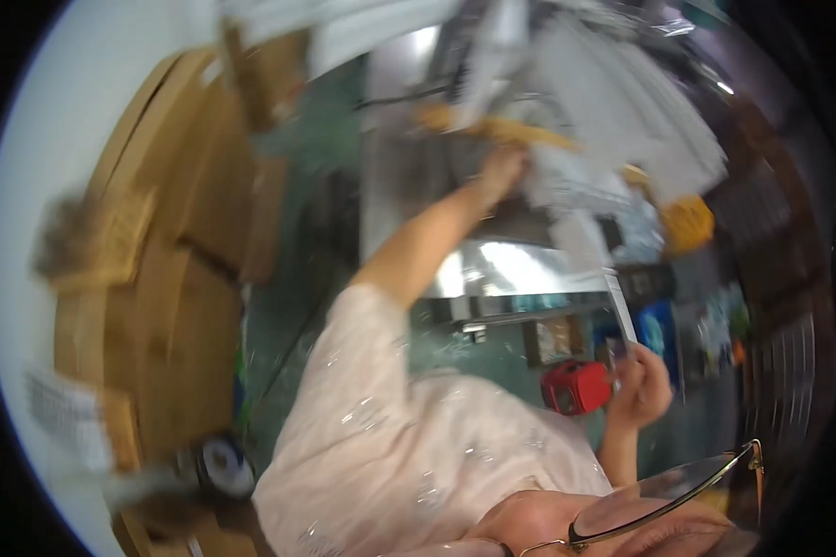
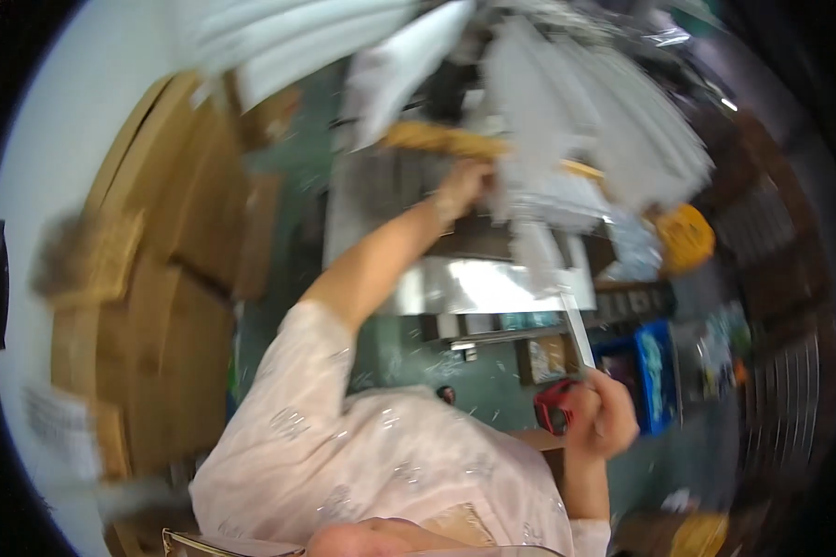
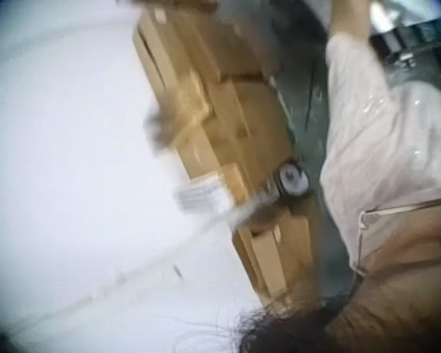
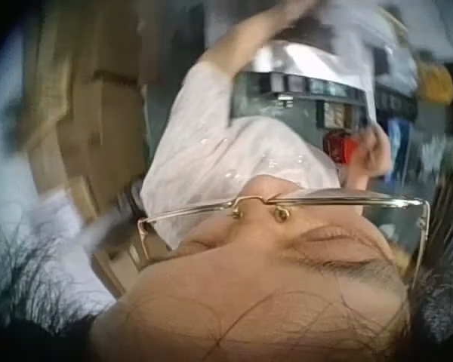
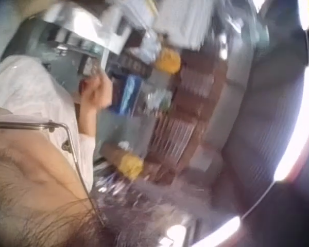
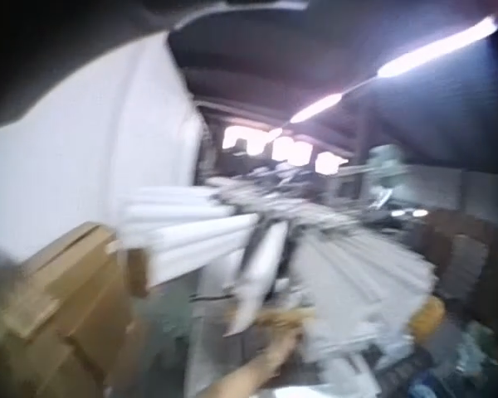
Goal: The recorder is picking up sets of white plastic components and loading them into a rotating assembly machine on a production floor.
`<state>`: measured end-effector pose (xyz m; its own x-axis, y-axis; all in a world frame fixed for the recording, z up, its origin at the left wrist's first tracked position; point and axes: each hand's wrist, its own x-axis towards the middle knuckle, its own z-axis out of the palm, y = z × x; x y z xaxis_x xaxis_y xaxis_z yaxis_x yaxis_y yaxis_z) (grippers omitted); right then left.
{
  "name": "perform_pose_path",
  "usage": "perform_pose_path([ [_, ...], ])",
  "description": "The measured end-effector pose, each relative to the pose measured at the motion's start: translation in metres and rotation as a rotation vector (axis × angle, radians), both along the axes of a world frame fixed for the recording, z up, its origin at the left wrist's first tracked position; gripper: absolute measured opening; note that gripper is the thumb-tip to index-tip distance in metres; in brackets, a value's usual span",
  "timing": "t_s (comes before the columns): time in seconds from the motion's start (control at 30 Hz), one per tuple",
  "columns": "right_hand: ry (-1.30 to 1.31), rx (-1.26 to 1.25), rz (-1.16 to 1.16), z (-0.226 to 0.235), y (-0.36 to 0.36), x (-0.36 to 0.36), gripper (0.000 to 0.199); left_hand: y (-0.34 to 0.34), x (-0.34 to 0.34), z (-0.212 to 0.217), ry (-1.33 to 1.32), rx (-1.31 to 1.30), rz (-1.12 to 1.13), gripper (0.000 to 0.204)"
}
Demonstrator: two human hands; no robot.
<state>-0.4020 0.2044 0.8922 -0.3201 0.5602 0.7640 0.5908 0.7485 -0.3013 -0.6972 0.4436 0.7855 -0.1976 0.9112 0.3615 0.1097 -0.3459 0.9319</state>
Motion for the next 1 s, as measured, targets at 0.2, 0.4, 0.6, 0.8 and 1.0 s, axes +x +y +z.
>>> perform_pose_path([
  [0.2, 0.192, -0.042, 0.094, -0.023, -0.002, -0.007, 0.013, -0.03, 0.013, 0.027, -0.615, -0.119, -0.106, 0.02],
  [0.4, 0.178, 0.078, 0.129, -0.028, -0.013, 0.017, 0.011, -0.018, 0.021, 0.027, -0.643, -0.255, -0.068, 0.021],
  [0.6, 0.056, 0.012, 0.097, 0.005, -0.013, 0.005, 0.011, -0.002, 0.012, -0.004, -0.605, -0.062, 0.005, 0.019],
  [0.8, -0.013, -0.04, 0.062, 0.025, 0.009, -0.036, 0.011, -0.01, 0.021, -0.007, -0.538, 0.052, -0.068, 0.027],
  [1.0, 0.079, -0.023, -0.009, -0.005, 0.03, -0.033, 0.011, -0.012, 0.038, 0.014, -0.322, 0.163, -0.028, 0.029],
])
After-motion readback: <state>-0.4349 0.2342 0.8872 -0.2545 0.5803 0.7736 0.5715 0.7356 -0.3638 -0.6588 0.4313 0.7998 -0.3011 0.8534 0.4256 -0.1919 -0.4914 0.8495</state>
